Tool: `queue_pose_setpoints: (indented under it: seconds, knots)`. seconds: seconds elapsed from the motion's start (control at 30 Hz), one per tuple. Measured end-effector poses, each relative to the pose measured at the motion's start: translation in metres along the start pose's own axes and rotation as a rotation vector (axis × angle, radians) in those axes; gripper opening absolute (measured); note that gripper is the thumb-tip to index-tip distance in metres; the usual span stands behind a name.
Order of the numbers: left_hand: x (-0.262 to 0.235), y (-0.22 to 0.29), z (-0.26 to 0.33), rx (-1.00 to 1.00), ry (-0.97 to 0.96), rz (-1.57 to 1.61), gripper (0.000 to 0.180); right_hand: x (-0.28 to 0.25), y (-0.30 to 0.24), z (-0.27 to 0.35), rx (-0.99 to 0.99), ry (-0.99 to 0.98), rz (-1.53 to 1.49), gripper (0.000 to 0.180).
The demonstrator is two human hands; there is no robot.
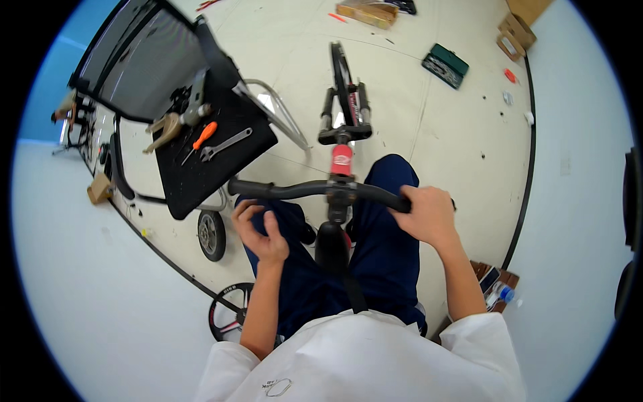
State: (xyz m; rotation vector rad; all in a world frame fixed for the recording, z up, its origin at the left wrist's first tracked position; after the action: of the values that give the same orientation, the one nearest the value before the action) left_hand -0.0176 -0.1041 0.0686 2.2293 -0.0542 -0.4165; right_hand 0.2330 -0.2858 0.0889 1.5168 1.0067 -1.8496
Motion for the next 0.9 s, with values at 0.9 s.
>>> queue_pose_setpoints:
  seconds: [0.9]
  knots:
    - [0.16,-0.101,0.111,-0.63,-0.478,0.533,0.045,0.039,0.015,0.046,0.286,-0.188,-0.115,0.033]
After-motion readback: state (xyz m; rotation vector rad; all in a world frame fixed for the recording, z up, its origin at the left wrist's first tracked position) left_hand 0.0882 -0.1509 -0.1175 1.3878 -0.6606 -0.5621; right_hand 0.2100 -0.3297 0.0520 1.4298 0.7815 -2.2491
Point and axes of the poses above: each hand's wrist, its own z-axis away from the middle knuckle, its own x-axis out of the palm, y = z × x, the point moved 5 cm from there along -z, towards the middle knuckle, and after that the axes turned 15 degrees about z, right-handed, at the moved point
